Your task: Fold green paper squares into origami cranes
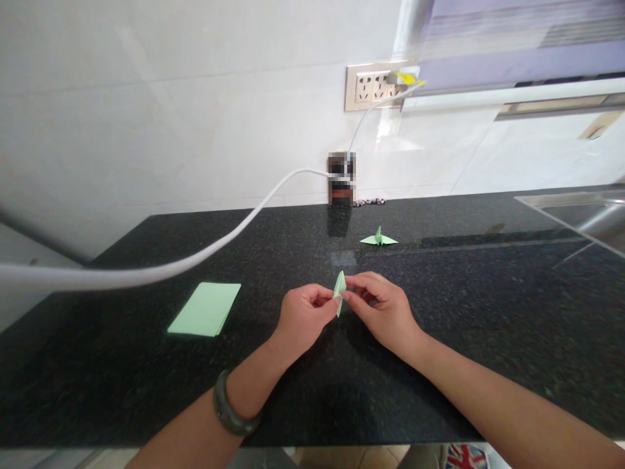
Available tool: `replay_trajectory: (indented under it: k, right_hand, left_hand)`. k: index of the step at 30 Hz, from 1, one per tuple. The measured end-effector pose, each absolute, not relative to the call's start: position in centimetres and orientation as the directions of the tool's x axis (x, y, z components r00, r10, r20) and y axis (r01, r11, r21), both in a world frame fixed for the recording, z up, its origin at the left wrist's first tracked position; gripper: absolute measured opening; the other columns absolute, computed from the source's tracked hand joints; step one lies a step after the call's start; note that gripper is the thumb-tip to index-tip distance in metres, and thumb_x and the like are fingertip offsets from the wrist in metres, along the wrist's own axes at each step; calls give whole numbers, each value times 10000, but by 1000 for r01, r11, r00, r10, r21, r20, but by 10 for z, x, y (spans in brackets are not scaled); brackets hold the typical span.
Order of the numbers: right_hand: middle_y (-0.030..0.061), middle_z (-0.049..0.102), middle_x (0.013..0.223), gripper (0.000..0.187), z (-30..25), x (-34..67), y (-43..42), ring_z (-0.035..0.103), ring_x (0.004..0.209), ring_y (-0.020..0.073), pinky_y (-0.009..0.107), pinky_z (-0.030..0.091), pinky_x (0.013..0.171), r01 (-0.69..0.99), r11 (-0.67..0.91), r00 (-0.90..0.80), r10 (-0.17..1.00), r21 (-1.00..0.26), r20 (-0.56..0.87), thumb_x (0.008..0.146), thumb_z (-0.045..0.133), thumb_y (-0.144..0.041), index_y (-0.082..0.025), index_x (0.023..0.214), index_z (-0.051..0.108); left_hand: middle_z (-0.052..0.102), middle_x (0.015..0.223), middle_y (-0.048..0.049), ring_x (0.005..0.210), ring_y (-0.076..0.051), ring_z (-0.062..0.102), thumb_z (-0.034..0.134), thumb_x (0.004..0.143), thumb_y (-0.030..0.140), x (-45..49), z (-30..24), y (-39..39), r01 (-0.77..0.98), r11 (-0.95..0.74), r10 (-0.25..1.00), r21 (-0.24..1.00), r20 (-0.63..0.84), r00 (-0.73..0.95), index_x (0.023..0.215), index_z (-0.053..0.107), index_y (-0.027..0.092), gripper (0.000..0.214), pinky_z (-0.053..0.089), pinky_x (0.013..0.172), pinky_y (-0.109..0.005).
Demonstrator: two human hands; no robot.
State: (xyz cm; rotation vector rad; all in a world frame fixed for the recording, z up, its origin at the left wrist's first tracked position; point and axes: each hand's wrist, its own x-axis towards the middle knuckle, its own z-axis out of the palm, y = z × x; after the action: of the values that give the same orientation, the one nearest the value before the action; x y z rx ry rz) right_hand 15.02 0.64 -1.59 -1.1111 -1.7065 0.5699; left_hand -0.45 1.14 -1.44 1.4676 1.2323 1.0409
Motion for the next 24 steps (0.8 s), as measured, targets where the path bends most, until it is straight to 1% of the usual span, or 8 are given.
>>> replay_trajectory:
  k: [7, 10, 13, 14, 17, 20, 22, 24]
  right_hand:
    - [42, 636, 800, 134, -17, 150, 5, 551, 637, 139, 276, 453, 577, 409, 442, -69, 887, -798, 456, 763, 570, -240, -218, 873, 644]
    - [43, 626, 794, 115, -16, 150, 5, 551, 660, 139, 274, 450, 592, 401, 458, -68, 879, -793, 473, 760, 573, -224, -210, 851, 642]
    - [42, 595, 793, 56, -15, 150, 6, 543, 694, 143, 260, 437, 575, 366, 450, -75, 887, -815, 456, 737, 593, -221, -199, 779, 623]
    - [40, 582, 797, 50, -15, 150, 6, 537, 694, 141, 253, 432, 563, 338, 433, -78, 898, -835, 434, 722, 607, -225, -195, 762, 611]
    - [13, 544, 744, 119, -15, 149, 9, 506, 625, 115, 234, 415, 526, 198, 323, -103, 946, -925, 309, 683, 642, -240, -183, 763, 573]
    - [-14, 516, 660, 132, -14, 149, 11, 472, 561, 93, 226, 401, 507, 47, 219, -165, 964, -975, 208, 689, 638, -253, -173, 751, 554]
    - [-10, 521, 668, 114, -13, 151, 12, 470, 558, 89, 227, 401, 509, -19, 208, -211, 955, -978, 207, 708, 622, -254, -167, 732, 553]
    - [1, 530, 707, 94, -12, 153, 13, 481, 585, 92, 236, 412, 538, -39, 248, -240, 938, -968, 250, 726, 610, -245, -166, 727, 559]
  left_hand:
    - [633, 615, -20, 538, -120, 547, 612, 667, 326, -6, -15, 11, 281, -123, 987, 952, 88, 134, 680, 639, 154, 174, 403, 499, -213]
    - [630, 621, -20, 545, -118, 545, 609, 671, 329, -6, -15, 12, 288, -126, 987, 949, 91, 132, 691, 638, 152, 181, 403, 502, -212]
    - [618, 611, -15, 541, -109, 534, 606, 675, 324, -5, -15, 12, 270, -123, 986, 955, 86, 145, 698, 636, 144, 183, 395, 502, -209]
    - [614, 606, -13, 537, -106, 528, 608, 673, 323, -5, -15, 13, 255, -117, 984, 960, 78, 157, 692, 632, 140, 186, 390, 500, -207]
    - [602, 593, -9, 519, -94, 509, 624, 660, 317, -5, -13, 12, 181, -66, 975, 981, 25, 220, 667, 615, 125, 193, 371, 489, -204]
    - [596, 584, -4, 523, -85, 507, 643, 650, 281, -5, -9, 12, 79, 31, 957, 996, -52, 285, 679, 607, 114, 173, 376, 508, -203]
    - [601, 595, -5, 543, -85, 519, 651, 647, 252, -5, -7, 12, 13, 99, 947, 995, -99, 305, 704, 609, 110, 159, 399, 545, -211]
    - [604, 603, -8, 553, -85, 526, 647, 653, 234, -4, -6, 12, -31, 139, 943, 990, -122, 309, 718, 611, 105, 149, 412, 572, -219]
